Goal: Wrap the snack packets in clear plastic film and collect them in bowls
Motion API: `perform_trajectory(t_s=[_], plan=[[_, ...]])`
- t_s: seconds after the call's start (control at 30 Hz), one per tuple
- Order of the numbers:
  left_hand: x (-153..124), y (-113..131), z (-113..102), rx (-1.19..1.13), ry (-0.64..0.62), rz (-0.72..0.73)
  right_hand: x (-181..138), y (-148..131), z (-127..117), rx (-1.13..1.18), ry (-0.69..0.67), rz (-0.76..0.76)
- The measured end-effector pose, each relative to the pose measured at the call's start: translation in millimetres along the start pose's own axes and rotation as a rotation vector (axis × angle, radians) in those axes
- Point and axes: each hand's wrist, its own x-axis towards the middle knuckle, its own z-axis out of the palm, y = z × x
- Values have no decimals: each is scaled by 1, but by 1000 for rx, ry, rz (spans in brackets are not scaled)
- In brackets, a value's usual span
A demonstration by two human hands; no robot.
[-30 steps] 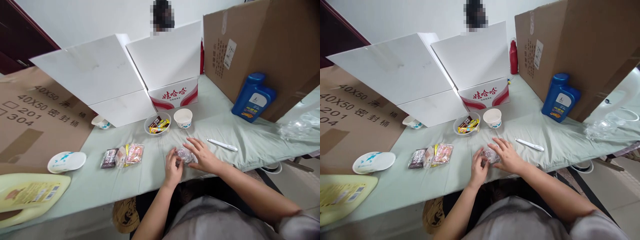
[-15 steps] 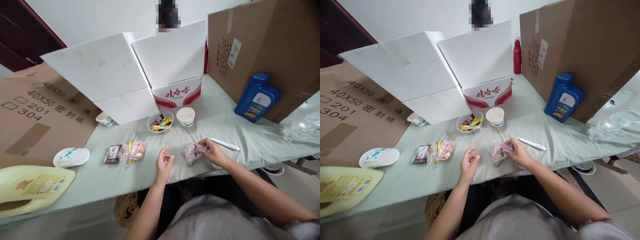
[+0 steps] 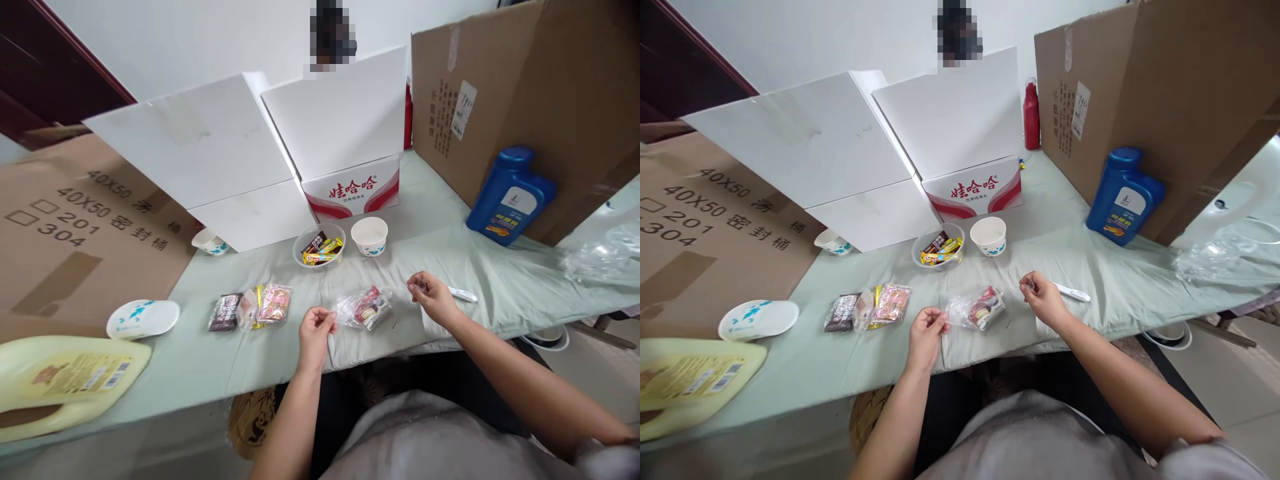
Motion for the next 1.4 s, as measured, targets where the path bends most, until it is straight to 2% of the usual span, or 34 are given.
perform_trajectory(t_s=[0.07, 0.13, 0.23, 0.3, 0.37, 0.43, 0.47, 0.53, 0.6, 0.67, 0.73, 0.77, 0.87, 0.9, 0.93, 0.97, 1.03, 1.13, 1.2, 1.27, 1.33, 1.4], plan=[[-1, -1, -10, 7, 82, 0, -2, 4, -1, -74, -4, -33], [-5, -1, -19, 82, 177, 109, -7, 1, -4, -153, -4, -159], [-17, 2, -25, 296, 265, 399, -22, -20, -13, -201, 15, -463], [-27, 6, -23, 459, 287, 654, -34, -41, -15, -172, -61, -635], [-31, 12, -16, 608, 205, 893, -41, -59, -9, -156, -257, -730], [-27, 16, -5, 777, 0, 1004, -41, -67, 5, -210, -470, -765], [-23, 17, 1, 870, -103, 1010, -37, -66, 14, -262, -538, -766], [-11, 15, 11, 1056, -246, 976, -25, -58, 32, -405, -556, -721], [-4, 13, 15, 1183, -291, 933, -9, -46, 43, -579, -457, -615], [-7, 14, 13, 1231, -297, 894, 5, -36, 44, -743, -369, -484], [-21, 20, 4, 1238, -370, 852, 12, -31, 36, -842, -373, -374], [-30, 25, -2, 1236, -460, 820, 14, -30, 31, -867, -397, -329], [-56, 47, -17, 1201, -863, 634, 12, -37, 16, -896, -426, -244], [-62, 56, -19, 1178, -952, 570, 10, -42, 13, -897, -407, -243], [-64, 63, -18, 1154, -986, 529, 7, -47, 13, -893, -383, -261], [-64, 70, -15, 1133, -963, 519, 5, -52, 15, -882, -362, -294], [-56, 76, -2, 1097, -819, 578, 2, -62, 22, -850, -366, -377], [-33, 66, 27, 1071, -667, 677, 2, -69, 34, -821, -465, -419], [-16, 49, 42, 1117, -635, 646, 8, -65, 35, -853, -527, -333], [-4, 30, 50, 1150, -621, 576, 15, -55, 31, -903, -572, -189], [5, 16, 47, 1087, -621, 531, 22, -43, 24, -930, -620, -87], [10, 10, 39, 919, -613, 475, 24, -33, 18, -938, -652, -63]])
